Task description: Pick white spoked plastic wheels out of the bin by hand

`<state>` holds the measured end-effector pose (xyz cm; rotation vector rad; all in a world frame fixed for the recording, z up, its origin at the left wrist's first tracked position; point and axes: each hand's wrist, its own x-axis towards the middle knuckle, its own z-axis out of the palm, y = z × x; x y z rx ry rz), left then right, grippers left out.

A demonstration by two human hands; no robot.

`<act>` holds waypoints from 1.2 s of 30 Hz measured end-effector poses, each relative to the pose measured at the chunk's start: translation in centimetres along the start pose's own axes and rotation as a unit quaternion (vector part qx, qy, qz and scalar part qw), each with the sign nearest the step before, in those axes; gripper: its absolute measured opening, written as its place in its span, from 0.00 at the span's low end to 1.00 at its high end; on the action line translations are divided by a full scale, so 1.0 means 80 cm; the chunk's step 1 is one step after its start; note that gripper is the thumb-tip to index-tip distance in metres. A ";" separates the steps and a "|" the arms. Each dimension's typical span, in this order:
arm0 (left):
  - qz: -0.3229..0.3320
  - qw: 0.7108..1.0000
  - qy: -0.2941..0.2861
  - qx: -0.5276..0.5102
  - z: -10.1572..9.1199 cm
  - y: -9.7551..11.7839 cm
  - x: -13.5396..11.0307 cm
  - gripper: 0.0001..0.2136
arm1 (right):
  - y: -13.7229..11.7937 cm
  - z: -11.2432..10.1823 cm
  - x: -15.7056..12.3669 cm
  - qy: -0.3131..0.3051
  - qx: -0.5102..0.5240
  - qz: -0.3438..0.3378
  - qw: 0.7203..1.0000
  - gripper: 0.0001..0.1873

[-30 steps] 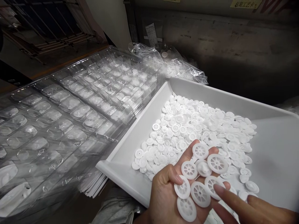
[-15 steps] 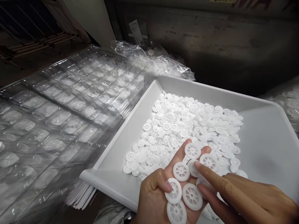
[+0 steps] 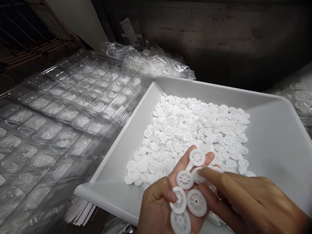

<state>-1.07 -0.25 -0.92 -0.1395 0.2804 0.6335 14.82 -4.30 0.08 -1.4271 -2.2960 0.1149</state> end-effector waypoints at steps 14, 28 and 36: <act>0.003 0.999 0.035 -0.030 -0.005 -0.007 0.010 0.35 | 0.015 -0.002 0.007 -0.063 0.102 0.057 0.991 0.12; 0.015 0.997 0.076 -0.022 0.004 -0.008 0.012 0.41 | 0.014 0.001 0.006 -0.044 0.099 0.105 0.989 0.07; 0.027 0.995 0.092 -0.006 0.006 -0.009 0.009 0.42 | 0.008 0.006 0.002 -0.003 0.047 0.149 0.988 0.11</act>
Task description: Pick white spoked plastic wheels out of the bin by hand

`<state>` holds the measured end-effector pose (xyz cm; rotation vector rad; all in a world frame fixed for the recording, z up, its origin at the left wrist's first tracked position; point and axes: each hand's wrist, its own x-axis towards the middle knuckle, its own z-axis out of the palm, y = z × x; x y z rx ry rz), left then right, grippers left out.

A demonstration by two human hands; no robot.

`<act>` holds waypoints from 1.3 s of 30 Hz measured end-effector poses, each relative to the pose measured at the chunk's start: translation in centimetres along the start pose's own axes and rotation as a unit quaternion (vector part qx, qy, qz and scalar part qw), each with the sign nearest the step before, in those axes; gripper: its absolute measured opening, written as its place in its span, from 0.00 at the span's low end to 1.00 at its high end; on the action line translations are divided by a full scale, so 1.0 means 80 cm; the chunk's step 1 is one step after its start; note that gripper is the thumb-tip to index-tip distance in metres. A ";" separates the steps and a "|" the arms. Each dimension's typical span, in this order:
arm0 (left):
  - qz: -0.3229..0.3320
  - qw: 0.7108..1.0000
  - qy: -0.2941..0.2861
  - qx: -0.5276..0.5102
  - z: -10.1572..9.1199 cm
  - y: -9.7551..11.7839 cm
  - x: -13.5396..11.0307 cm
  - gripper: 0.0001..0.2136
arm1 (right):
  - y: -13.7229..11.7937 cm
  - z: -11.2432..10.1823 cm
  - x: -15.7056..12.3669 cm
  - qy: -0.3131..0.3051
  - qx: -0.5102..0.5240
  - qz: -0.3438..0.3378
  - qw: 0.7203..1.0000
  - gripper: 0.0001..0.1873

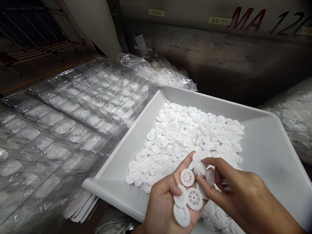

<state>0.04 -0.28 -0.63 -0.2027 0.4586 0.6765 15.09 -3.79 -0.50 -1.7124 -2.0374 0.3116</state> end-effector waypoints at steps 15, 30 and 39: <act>0.005 0.999 -0.026 -0.022 -0.009 0.003 -0.004 0.36 | 0.009 -0.018 0.006 -0.055 -0.037 -0.251 0.966 0.22; 0.022 0.999 -0.027 -0.018 -0.008 0.006 -0.008 0.35 | 0.005 -0.015 0.003 -0.036 -0.030 -0.248 0.968 0.17; 0.035 0.998 -0.044 -0.010 -0.011 0.010 -0.004 0.35 | 0.011 -0.021 0.014 -0.115 0.152 -0.020 0.982 0.20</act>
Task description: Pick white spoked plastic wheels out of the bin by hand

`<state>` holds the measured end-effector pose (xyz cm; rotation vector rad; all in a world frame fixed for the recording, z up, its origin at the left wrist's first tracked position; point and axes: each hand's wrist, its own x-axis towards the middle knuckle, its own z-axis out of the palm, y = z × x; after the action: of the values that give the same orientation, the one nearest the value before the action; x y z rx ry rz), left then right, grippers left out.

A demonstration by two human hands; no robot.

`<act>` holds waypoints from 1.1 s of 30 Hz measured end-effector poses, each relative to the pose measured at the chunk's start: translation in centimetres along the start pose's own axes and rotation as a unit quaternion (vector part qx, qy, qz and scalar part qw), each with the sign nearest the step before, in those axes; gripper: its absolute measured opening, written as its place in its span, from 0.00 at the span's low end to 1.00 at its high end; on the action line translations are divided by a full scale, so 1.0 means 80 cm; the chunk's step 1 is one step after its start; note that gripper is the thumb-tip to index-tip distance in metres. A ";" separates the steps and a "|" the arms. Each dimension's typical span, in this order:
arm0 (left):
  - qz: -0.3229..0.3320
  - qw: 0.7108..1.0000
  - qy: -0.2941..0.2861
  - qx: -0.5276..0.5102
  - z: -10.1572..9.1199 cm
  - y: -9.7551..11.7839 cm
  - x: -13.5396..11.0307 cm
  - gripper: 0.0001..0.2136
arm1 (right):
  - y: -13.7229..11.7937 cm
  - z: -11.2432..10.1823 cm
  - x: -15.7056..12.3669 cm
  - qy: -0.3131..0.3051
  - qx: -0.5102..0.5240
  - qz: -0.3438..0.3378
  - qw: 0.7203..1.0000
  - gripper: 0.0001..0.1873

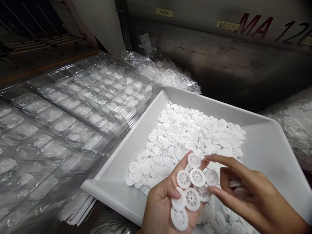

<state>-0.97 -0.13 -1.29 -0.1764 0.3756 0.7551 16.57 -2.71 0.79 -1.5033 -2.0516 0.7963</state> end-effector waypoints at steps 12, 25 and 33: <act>-0.012 0.996 -0.085 0.014 -0.002 0.004 -0.006 0.33 | 0.013 -0.008 0.006 -0.037 0.090 0.168 0.981 0.08; -0.013 0.999 -0.045 0.009 -0.005 0.002 -0.007 0.28 | 0.002 0.001 0.003 0.059 0.016 0.043 0.997 0.11; -0.022 0.999 -0.042 0.018 -0.008 0.003 -0.010 0.27 | -0.003 0.001 -0.006 0.013 -0.233 -0.269 0.934 0.17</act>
<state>-1.81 -0.64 -1.54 -0.1178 0.3043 0.7103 16.45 -3.23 0.87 -1.0446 -2.5743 0.0737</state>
